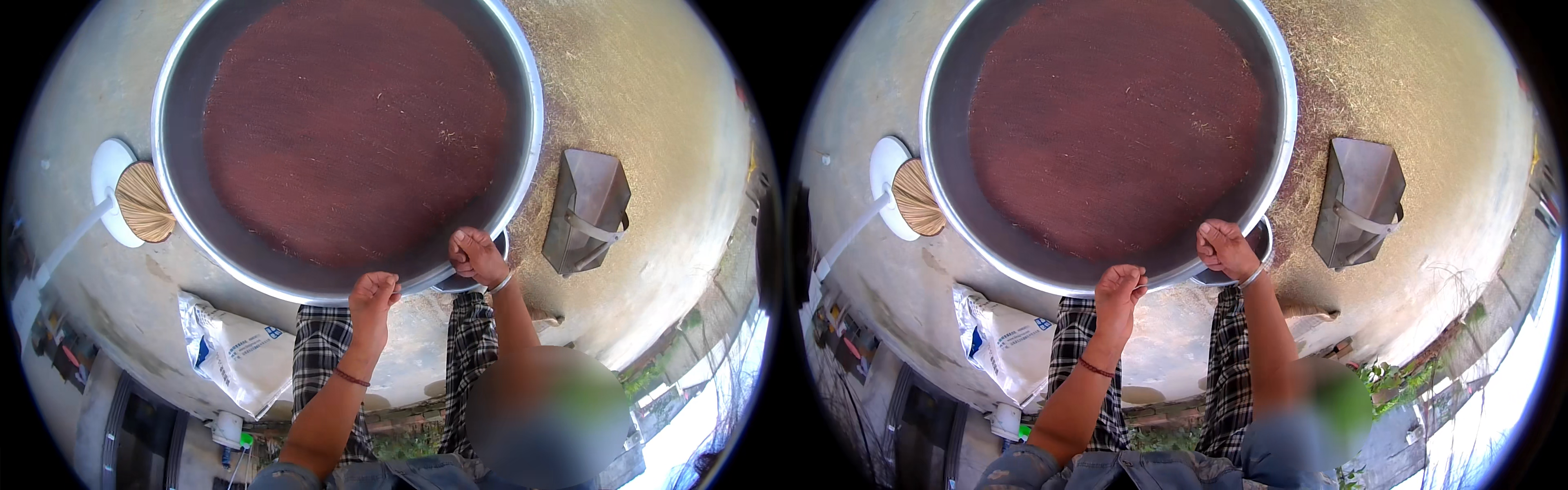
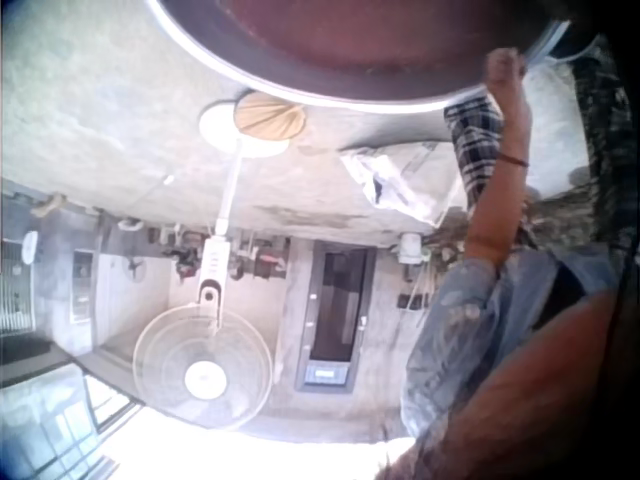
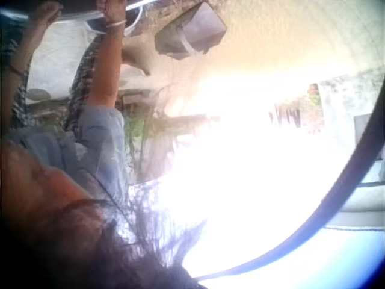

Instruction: The person scoops reddish-brown grains from a large metal basin into a woven winnowing tray. They shake the tray to separate lighter chaff from the heavier grains, then pour the cleaned grains back into the basin. The process is repeated to ensure the grains are free of debris.

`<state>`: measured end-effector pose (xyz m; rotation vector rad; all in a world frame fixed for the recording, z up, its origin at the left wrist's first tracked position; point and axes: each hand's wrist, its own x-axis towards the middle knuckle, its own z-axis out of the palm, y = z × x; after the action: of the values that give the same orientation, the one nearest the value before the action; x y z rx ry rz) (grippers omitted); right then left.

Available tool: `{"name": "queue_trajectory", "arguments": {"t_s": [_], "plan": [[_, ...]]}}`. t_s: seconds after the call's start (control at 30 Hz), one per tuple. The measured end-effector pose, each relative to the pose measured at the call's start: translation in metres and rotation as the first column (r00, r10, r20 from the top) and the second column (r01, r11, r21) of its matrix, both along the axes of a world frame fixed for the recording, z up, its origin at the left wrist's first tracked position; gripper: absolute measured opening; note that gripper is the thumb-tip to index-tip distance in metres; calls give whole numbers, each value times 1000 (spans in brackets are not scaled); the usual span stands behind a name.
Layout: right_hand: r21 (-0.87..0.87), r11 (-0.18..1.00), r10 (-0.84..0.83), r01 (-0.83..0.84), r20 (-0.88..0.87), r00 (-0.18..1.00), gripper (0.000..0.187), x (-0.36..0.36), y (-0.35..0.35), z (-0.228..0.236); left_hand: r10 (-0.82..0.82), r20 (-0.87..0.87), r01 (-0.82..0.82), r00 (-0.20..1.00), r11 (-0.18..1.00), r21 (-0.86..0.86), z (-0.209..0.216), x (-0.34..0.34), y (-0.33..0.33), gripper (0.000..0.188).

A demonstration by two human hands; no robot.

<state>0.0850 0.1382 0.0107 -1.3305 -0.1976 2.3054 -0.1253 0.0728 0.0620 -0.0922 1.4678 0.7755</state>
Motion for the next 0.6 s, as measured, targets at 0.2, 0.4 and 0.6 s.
{"name": "queue_trajectory", "arguments": {"t_s": [0.2, 0.4, 0.6], "plan": [[293, 899, 103, -325, 581, 807, 18, 29, -98, -33, -27, 1, 27, 1000, 999, 19, -5, 11, -4, 3], [423, 550, -97, -721, 889, 447, 14, 46, -118, -21, -90, -24, 90, 996, 996, -3, -12, 18, -15, 3], [393, 649, -139, -651, 903, 407, 13, 41, -52, 15, -115, -32, 115, 993, 993, -8, -10, 20, -14, 4]]}}
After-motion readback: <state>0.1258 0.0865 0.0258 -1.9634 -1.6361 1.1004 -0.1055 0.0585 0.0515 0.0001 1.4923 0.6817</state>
